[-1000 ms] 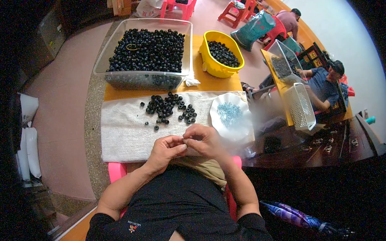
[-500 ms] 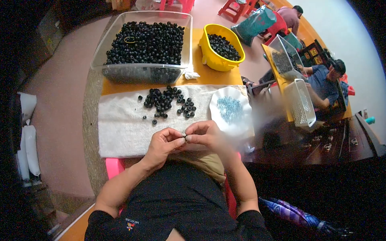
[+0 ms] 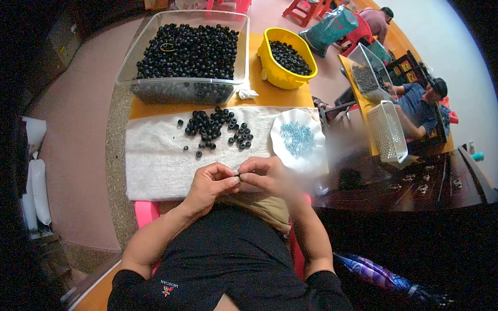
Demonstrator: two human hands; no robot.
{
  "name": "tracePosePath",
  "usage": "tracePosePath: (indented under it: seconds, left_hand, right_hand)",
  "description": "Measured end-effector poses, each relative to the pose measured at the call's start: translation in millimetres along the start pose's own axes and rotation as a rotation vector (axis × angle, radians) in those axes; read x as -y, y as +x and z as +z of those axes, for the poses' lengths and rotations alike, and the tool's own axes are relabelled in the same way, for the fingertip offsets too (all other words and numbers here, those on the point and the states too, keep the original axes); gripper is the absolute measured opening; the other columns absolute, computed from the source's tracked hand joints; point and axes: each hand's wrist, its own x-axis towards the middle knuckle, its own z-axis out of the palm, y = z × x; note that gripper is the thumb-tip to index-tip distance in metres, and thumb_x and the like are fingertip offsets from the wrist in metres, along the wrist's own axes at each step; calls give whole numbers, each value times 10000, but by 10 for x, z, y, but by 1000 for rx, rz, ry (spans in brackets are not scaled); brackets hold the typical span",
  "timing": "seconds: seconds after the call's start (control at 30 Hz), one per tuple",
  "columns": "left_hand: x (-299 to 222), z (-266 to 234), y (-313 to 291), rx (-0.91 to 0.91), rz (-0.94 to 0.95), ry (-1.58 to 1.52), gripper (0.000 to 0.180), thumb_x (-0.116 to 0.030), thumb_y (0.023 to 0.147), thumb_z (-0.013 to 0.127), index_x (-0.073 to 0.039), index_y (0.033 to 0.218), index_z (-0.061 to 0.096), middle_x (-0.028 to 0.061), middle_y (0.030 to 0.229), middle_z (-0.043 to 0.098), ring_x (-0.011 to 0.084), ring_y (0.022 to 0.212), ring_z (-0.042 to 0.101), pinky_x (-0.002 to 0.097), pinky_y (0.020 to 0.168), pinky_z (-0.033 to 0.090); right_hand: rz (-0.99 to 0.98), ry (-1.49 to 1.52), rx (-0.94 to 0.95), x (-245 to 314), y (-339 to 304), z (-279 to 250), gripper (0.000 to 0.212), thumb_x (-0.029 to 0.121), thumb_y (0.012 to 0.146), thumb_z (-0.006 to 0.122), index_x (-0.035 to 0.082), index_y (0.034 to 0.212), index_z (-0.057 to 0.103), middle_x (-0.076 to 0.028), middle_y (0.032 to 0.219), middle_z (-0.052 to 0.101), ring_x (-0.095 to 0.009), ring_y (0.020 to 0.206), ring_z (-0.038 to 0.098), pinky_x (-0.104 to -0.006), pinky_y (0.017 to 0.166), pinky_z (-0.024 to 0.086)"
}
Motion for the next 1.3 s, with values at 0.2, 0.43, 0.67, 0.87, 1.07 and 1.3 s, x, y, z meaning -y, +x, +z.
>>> tracePosePath:
  seconds: [0.2,0.43,0.67,0.87,1.07,1.3]
  left_hand:
    - [-20,11,-7,2,-18,17,134,-35,877,684,27,988,641,69,866,676,117,770,636,243,727,529]
    - [12,0,-1,-9,13,56,160,-30,878,678,34,1019,637,68,884,678,113,780,639,243,733,534]
    - [19,-4,5,3,-2,96,162,-28,884,669,37,1029,638,63,891,679,104,781,635,233,729,528]
    - [23,-2,8,13,2,100,163,-27,898,650,44,1044,636,63,895,679,105,786,632,231,733,521]
    - [33,-3,5,24,8,112,148,-21,901,642,48,1031,633,68,904,679,109,785,632,231,732,520]
    - [40,-6,4,22,12,150,150,-24,899,646,50,1029,627,74,903,680,112,788,636,235,732,524]
  right_hand:
    - [-40,-87,-56,-41,-20,46,141,69,886,674,-26,991,683,-71,953,672,-122,904,625,-260,804,500]
    - [-40,-158,-98,-39,-21,91,138,63,879,678,-24,985,692,-70,937,674,-118,847,639,-253,753,517]
    - [-35,-153,-113,-15,-31,114,135,66,878,676,-22,978,694,-64,934,664,-108,830,633,-237,734,519]
    - [-86,-194,-145,-54,-45,134,125,72,883,668,-19,964,693,-62,923,658,-107,819,631,-237,714,514]
    - [-43,-135,-143,-91,-70,128,126,72,884,667,-27,960,687,-54,895,651,-100,791,630,-231,685,510]
    - [-49,-118,-142,-61,-73,127,123,69,886,668,-27,961,687,-56,888,650,-97,757,629,-227,661,510]
